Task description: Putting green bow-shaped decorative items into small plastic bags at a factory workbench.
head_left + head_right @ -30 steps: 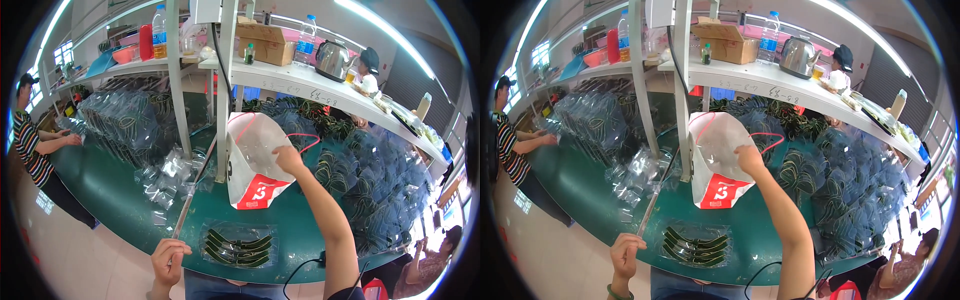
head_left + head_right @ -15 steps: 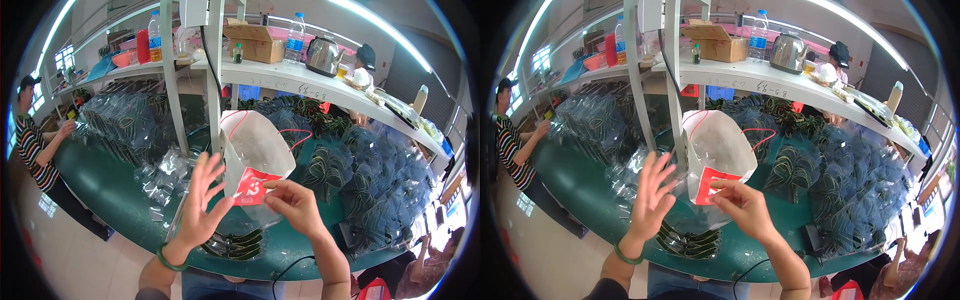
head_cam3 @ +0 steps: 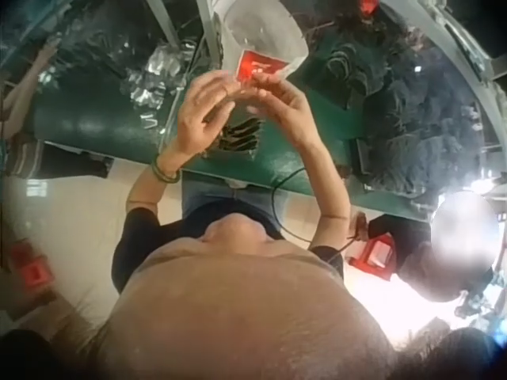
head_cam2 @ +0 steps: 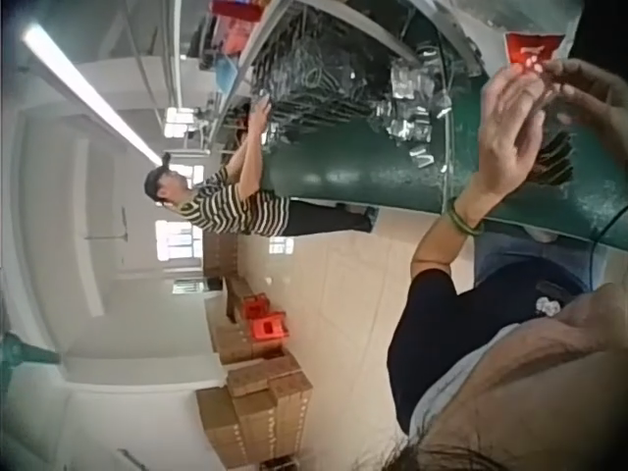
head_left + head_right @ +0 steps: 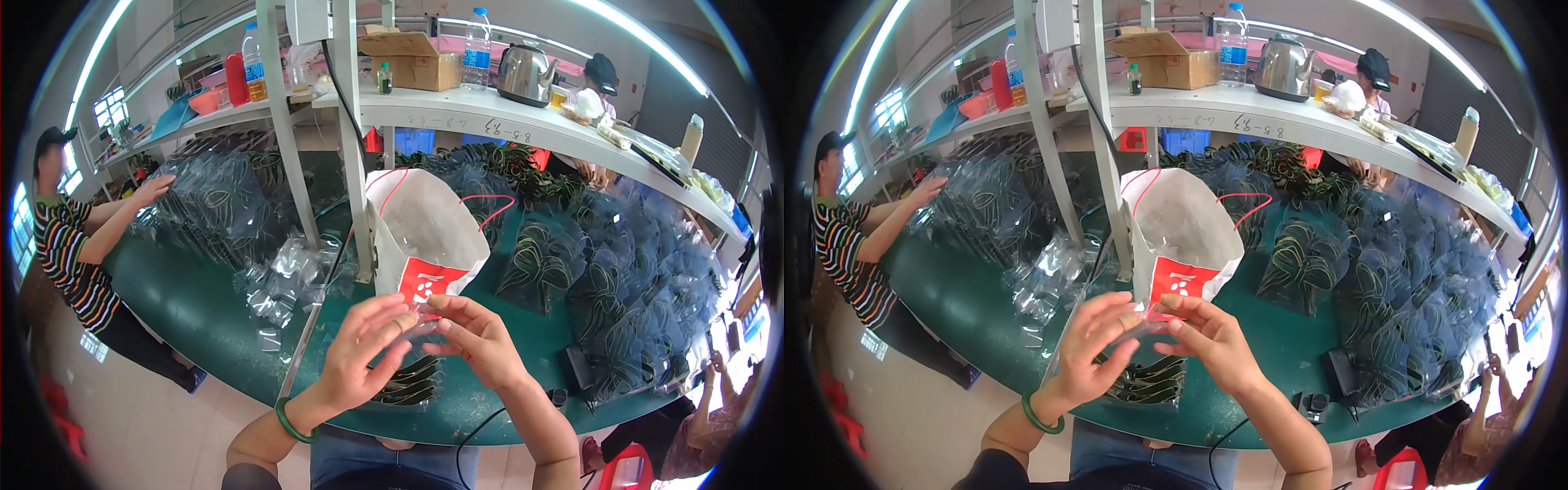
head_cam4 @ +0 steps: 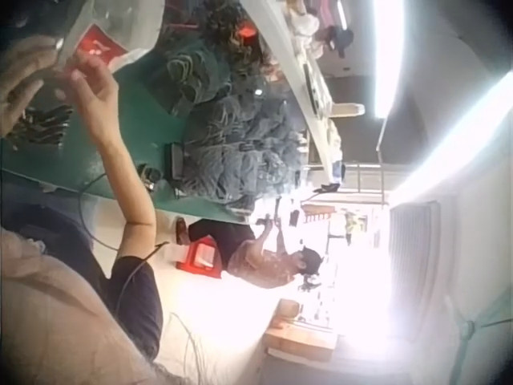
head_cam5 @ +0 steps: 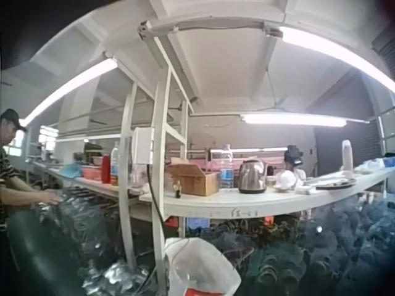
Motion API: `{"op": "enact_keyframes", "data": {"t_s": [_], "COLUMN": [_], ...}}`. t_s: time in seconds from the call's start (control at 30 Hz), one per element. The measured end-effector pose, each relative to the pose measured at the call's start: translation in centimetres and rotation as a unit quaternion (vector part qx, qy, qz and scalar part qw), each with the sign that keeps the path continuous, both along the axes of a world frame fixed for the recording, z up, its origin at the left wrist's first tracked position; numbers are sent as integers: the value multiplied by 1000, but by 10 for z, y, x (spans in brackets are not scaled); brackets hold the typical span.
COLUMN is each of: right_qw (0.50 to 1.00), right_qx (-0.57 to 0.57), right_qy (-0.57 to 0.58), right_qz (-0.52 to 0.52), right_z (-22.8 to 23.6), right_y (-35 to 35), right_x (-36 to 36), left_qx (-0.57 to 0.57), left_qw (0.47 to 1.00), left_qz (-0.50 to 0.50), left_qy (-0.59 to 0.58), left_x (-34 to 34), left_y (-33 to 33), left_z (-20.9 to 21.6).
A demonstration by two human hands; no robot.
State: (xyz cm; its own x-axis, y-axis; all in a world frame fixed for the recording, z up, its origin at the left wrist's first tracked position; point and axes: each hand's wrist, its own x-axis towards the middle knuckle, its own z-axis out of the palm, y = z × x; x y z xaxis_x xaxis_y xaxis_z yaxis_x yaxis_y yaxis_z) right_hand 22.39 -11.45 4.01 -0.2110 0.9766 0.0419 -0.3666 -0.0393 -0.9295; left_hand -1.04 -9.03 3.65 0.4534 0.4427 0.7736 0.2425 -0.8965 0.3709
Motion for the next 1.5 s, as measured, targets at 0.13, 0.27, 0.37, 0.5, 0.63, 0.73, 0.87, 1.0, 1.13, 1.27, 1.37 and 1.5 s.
{"op": "enact_keyframes", "data": {"t_s": [0.13, 0.27, 0.37, 0.5, 0.63, 0.73, 0.87, 1.0, 1.13, 1.27, 1.37, 1.5], "right_qw": [968, 949, 936, 908, 974, 980, 964, 953, 917, 861, 865, 850], "right_qx": [152, 207, 241, 294, 196, 174, 202, 238, 311, 364, 348, 386], "right_qy": [-187, -216, -229, -274, -98, -70, -132, -153, -219, -319, -307, -297], "right_qz": [-71, -96, -119, -118, -64, -71, -112, -112, -125, -158, -192, -201], "right_z": [-15, -26, -24, -20, -22, -26, -26, -20, -19, -21, -26, -22], "right_y": [-13, -18, -17, -19, -24, -24, -27, -35, -37, -36, -33, -35], "right_x": [-9, -13, -14, -10, -13, -15, -17, -16, -14, -7, -8, -12], "left_qx": [-249, -331, -274, -212, -338, -375, -355, -354, -445, -519, -492, -367], "left_qw": [941, 901, 941, 974, 912, 881, 894, 888, 821, 772, 805, 885], "left_qz": [-130, -180, -122, -51, -121, -141, -147, -145, -194, -224, -214, -188], "left_qy": [-186, -215, -154, -60, -196, -254, -230, -256, -301, -293, -254, -217], "left_x": [-5, -2, -3, -13, -9, -5, -5, -4, -4, -10, -5, -2], "left_y": [0, -9, -12, -10, -13, -14, -13, -14, -10, -6, -13, -17], "left_z": [-12, -8, -4, -6, -12, -12, -17, -20, -23, -22, -18, -23]}}
